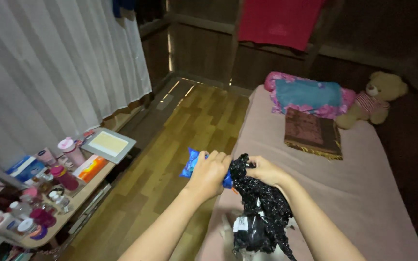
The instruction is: The recorder unboxes a blue package and removes bubble wrap from items.
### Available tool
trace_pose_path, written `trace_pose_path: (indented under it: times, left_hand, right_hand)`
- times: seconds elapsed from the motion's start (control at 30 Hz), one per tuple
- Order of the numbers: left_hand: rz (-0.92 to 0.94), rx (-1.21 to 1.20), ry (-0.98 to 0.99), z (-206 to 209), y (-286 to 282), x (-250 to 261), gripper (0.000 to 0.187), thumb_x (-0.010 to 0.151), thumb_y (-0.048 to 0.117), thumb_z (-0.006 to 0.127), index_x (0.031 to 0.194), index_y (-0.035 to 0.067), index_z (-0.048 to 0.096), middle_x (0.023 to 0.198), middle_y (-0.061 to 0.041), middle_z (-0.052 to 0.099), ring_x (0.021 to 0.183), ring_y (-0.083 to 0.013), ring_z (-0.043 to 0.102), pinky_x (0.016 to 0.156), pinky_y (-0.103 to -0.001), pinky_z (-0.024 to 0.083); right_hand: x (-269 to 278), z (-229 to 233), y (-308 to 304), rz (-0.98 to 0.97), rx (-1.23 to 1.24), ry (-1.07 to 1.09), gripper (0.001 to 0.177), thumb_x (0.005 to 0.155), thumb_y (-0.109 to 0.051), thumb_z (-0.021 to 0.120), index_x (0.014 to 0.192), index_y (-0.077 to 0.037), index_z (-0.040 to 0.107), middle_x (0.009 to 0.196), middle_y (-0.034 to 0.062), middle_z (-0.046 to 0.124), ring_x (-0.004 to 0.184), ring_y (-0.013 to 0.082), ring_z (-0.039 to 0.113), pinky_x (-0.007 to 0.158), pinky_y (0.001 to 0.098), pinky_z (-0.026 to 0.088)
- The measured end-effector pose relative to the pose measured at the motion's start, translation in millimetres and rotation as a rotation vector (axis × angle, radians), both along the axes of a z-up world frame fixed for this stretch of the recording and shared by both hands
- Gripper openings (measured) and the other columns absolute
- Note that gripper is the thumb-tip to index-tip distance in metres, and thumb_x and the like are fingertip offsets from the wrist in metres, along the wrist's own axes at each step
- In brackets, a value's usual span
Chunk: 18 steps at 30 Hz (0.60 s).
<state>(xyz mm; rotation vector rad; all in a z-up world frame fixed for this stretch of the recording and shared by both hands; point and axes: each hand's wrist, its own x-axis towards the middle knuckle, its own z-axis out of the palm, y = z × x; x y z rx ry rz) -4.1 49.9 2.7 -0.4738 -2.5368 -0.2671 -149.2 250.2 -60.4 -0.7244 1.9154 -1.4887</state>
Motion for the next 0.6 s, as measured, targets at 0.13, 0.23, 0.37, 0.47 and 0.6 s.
trace_pose_path:
  times: [0.13, 0.23, 0.37, 0.47, 0.6]
  left_hand:
    - [-0.044, -0.063, -0.123, -1, 11, 5, 0.045, 0.058, 0.004, 0.079, 0.1, 0.006, 0.064, 0.096, -0.011, 0.066, 0.1, -0.0312, 0.061, 0.084, -0.047, 0.041]
    - [-0.05, -0.121, -0.118, -6, 15, 1, 0.044, 0.058, 0.003, 0.078, 0.099, 0.007, 0.065, 0.098, -0.009, 0.067, 0.101, -0.03, 0.062, 0.086, -0.046, 0.043]
    - [-0.127, -0.156, -0.093, -6, 24, 5, 0.044, 0.057, 0.001, 0.077, 0.1, 0.007, 0.067, 0.098, -0.01, 0.068, 0.101, -0.0302, 0.062, 0.086, -0.044, 0.043]
    - [-0.181, -0.181, -0.106, -1, 38, 8, 0.045, 0.057, 0.002, 0.077, 0.101, 0.006, 0.067, 0.099, -0.01, 0.069, 0.101, -0.0303, 0.062, 0.086, -0.042, 0.044]
    - [-0.236, -0.183, -0.092, -6, 51, 7, 0.046, 0.057, 0.001, 0.077, 0.102, 0.006, 0.067, 0.1, -0.011, 0.069, 0.103, -0.0302, 0.062, 0.086, -0.041, 0.045]
  right_hand:
    - [3, -26, 20, 0.024, 0.051, -0.011, 0.022, 0.082, -0.005, 0.073, 0.104, 0.001, 0.073, 0.091, 0.0032, 0.075, 0.081, 0.0117, 0.067, 0.075, 0.0298, 0.057]
    - [23, -17, 28, -0.048, -0.043, -0.024, 0.025, 0.082, -0.004, 0.075, 0.106, -0.001, 0.071, 0.092, 0.0017, 0.073, 0.082, 0.0109, 0.066, 0.075, 0.0288, 0.056]
    - [44, -10, 41, -0.021, -0.044, -0.069, 0.027, 0.078, 0.0, 0.071, 0.105, -0.001, 0.072, 0.093, 0.0011, 0.075, 0.083, 0.0102, 0.069, 0.078, 0.0277, 0.057]
    - [47, -20, 53, -0.018, 0.028, -0.096, 0.019, 0.08, 0.0, 0.069, 0.099, 0.0, 0.072, 0.088, 0.0019, 0.074, 0.078, 0.0108, 0.067, 0.073, 0.0281, 0.057]
    - [40, -47, 69, -0.05, 0.033, -0.04, 0.017, 0.079, 0.003, 0.062, 0.093, 0.001, 0.07, 0.081, 0.0019, 0.07, 0.07, 0.0111, 0.063, 0.065, 0.0278, 0.054]
